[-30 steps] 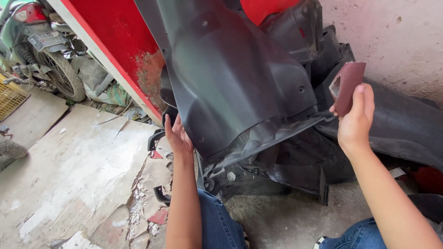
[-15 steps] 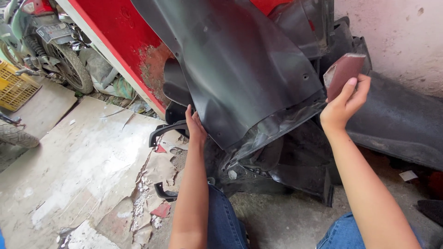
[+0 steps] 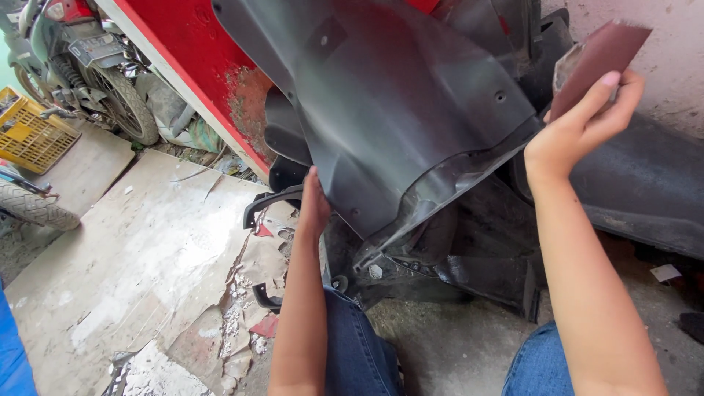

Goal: The person sands the surface of a black plastic motorcycle part using a piece of sandpaper. They hold the part with one hand and rub the sandpaper against the edges and flat surfaces with the other hand.

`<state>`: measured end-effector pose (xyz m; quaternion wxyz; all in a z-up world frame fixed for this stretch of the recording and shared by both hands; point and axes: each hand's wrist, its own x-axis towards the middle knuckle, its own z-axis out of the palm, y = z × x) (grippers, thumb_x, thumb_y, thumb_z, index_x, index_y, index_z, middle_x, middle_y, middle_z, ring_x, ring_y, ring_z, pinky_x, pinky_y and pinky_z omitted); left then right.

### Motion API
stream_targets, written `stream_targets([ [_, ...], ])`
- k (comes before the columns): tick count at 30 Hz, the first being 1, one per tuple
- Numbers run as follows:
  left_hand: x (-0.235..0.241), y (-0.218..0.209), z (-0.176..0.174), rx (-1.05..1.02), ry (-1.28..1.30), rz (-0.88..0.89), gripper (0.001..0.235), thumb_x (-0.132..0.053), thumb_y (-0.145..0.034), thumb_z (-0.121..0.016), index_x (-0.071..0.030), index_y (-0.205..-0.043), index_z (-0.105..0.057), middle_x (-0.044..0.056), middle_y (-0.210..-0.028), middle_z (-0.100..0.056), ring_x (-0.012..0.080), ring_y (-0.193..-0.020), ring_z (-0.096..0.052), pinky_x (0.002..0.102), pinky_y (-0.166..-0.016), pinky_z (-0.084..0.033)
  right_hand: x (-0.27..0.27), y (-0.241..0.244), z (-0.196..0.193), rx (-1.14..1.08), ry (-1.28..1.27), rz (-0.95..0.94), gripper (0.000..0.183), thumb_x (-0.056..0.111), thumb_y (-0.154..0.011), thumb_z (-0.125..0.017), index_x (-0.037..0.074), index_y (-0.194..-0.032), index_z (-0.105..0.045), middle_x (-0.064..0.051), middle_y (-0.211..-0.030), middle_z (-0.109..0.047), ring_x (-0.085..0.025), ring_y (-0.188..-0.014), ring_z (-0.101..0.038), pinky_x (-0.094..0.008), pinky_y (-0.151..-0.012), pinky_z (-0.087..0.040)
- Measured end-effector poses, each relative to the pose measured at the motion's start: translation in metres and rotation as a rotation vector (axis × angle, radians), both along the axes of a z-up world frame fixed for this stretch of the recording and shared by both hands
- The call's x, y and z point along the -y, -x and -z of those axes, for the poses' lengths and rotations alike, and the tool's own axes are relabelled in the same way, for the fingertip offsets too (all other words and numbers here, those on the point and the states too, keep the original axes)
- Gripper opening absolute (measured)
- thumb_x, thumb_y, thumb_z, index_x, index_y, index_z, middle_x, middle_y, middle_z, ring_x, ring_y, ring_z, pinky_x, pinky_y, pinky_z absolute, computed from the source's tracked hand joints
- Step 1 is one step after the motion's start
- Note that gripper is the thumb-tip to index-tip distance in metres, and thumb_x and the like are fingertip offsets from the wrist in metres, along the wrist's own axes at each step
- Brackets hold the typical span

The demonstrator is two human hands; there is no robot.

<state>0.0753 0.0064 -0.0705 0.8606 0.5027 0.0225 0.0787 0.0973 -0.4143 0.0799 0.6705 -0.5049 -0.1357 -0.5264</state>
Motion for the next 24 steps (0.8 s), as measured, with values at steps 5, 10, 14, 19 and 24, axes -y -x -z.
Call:
stream_targets([
  [5, 0.003, 0.017, 0.003, -0.332, -0.137, 0.033, 0.061, -0.053, -0.099, -0.056, -0.004, -0.135, -0.062, 0.005, -0.118, -0.071, 0.016, -0.1, -0.065, 0.031, -0.084, -0.048, -0.004, -0.012, -0.021, 0.048, 0.083, -0.025, 0.03, 0.031, -0.126, -0.043, 0.001, -0.123, -0.049, -0.004, -0.088, -0.055, -0.011, -0.063, -0.047, -0.027, -0.057, -0.039],
  [10, -0.016, 0.018, 0.041, -0.273, -0.27, -0.006, 0.052, -0.049, -0.106, -0.067, -0.002, -0.13, -0.067, 0.002, -0.092, -0.053, 0.0121, -0.075, -0.047, 0.027, -0.063, -0.035, -0.005, -0.036, -0.002, 0.062, 0.135, 0.087, 0.028, 0.026, -0.127, -0.041, 0.0, -0.121, -0.051, -0.009, -0.095, -0.056, -0.017, -0.076, -0.053, -0.032, -0.067, -0.042],
  [14, 0.006, 0.036, 0.014, -0.176, -0.425, -0.16, 0.049, -0.035, -0.1, -0.069, 0.0, -0.135, -0.066, 0.009, -0.107, -0.062, 0.018, -0.092, -0.056, 0.03, -0.081, -0.043, -0.011, -0.018, -0.02, 0.008, 0.056, -0.027, 0.027, 0.027, -0.125, -0.044, 0.001, -0.122, -0.052, -0.003, -0.088, -0.057, -0.01, -0.064, -0.051, -0.026, -0.054, -0.041],
  [19, 0.019, 0.05, -0.039, 0.12, -0.142, -0.244, 0.05, -0.022, -0.098, -0.065, 0.003, -0.14, -0.056, 0.01, -0.126, -0.069, 0.0174, -0.113, -0.065, 0.03, -0.099, -0.05, 0.001, 0.0, -0.026, 0.003, 0.033, -0.04, 0.03, 0.03, -0.125, -0.044, 0.002, -0.119, -0.052, -0.004, -0.085, -0.055, -0.011, -0.061, -0.048, -0.026, -0.053, -0.038],
  [24, 0.035, 0.056, -0.071, 0.348, -0.083, -0.133, 0.055, -0.025, -0.099, -0.061, 0.005, -0.145, -0.053, 0.011, -0.129, -0.066, 0.0192, -0.115, -0.062, 0.032, -0.101, -0.048, 0.034, 0.051, -0.036, -0.058, -0.211, -0.097, 0.043, 0.038, -0.117, -0.045, 0.001, -0.101, -0.059, -0.004, -0.074, -0.051, -0.014, -0.055, -0.044, -0.028, -0.05, -0.034],
])
